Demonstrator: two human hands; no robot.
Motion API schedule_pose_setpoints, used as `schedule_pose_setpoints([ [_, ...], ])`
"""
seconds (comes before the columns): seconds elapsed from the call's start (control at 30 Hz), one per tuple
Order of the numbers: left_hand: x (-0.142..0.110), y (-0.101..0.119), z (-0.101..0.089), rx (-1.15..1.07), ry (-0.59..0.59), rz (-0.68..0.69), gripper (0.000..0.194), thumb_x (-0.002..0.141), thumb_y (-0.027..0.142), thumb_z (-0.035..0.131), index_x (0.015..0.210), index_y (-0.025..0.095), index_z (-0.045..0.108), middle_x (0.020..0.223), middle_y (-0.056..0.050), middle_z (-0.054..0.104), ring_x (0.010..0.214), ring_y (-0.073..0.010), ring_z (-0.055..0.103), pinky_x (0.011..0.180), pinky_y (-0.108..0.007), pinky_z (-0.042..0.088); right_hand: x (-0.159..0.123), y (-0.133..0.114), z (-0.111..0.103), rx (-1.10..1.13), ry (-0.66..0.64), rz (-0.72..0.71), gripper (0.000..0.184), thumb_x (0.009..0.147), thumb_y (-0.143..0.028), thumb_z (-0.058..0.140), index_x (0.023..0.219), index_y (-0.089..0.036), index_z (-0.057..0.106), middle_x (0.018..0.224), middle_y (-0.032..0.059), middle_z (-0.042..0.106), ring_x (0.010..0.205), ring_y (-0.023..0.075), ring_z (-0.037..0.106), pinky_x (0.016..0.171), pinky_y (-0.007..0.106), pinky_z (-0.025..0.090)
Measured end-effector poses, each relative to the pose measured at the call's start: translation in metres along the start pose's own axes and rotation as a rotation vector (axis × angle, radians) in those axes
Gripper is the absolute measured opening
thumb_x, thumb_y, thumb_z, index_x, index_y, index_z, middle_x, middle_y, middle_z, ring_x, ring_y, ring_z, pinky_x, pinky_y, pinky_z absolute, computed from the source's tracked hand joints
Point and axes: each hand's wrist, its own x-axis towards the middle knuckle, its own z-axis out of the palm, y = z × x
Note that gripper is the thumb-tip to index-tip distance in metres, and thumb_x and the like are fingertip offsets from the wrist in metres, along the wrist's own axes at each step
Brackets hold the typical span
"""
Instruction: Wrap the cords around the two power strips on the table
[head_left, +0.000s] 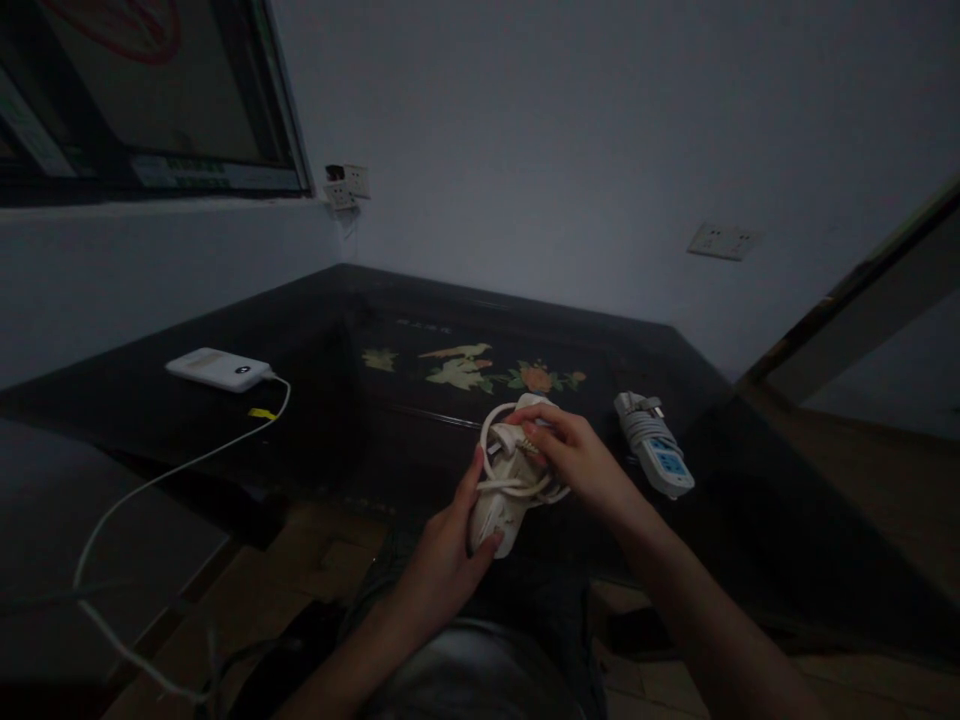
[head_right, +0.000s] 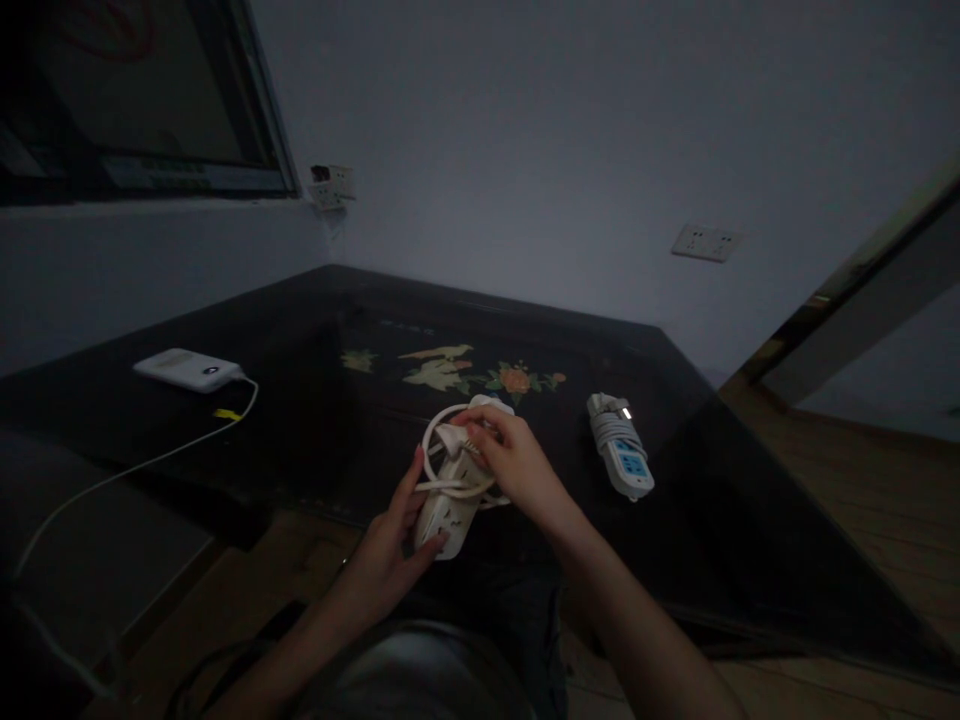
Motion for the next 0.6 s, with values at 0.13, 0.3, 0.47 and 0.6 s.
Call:
schedule_pose_setpoints([
  [0.13, 0.0, 0.0, -0.002, 0.048, -0.002, 0.013, 0.091, 0.081, 0.014, 0.059, 0.151, 0.029, 0.003, 0.142, -0.01, 0.048, 0.127, -0.0259, 0.049, 0.105, -0.042, 0.038, -0.002, -0.003, -0.001, 0.162, -0.014, 0.149, 0.02, 0.079, -0.029, 0.056, 0.09, -0.017, 0.067, 0.083, 0.0039, 0.066, 0.065, 0.0123, 0.058, 0.056, 0.023, 0.044],
  [0.3, -0.003, 0.002, -0.002, 0.15, 0.04, 0.051, 0.086, 0.082, 0.013, 0.057, 0.151, 0.032, 0.009, 0.142, -0.007, 0.049, 0.124, -0.0237, 0.052, 0.105, -0.042, 0.038, -0.003, -0.016, -0.002, 0.277, -0.037, 0.214, 0.015, 0.076, -0.027, 0.06, 0.084, -0.016, 0.068, 0.078, 0.0033, 0.066, 0.062, 0.0111, 0.058, 0.056, 0.023, 0.045],
  [0.47, -0.003, 0.006, -0.003, 0.171, 0.073, 0.076, 0.084, 0.081, 0.011, 0.058, 0.15, 0.032, 0.014, 0.142, -0.007, 0.049, 0.124, -0.0239, 0.052, 0.105, -0.042, 0.037, -0.004, -0.02, -0.002, 0.236, -0.069, 0.216, 0.017, 0.08, -0.028, 0.057, 0.089, -0.016, 0.065, 0.075, 0.0021, 0.064, 0.059, 0.0106, 0.057, 0.054, 0.023, 0.044],
  [0.6, 0.0, 0.009, -0.005, 0.029, 0.039, 0.014, 0.09, 0.083, 0.015, 0.059, 0.151, 0.028, 0.002, 0.133, -0.009, 0.058, 0.112, -0.0215, 0.061, 0.1, -0.039, 0.043, -0.009, -0.018, 0.001, 0.048, -0.169, 0.083, 0.03, 0.081, -0.027, 0.058, 0.11, -0.018, 0.054, 0.083, 0.0029, 0.066, 0.068, 0.0147, 0.062, 0.06, 0.026, 0.048],
])
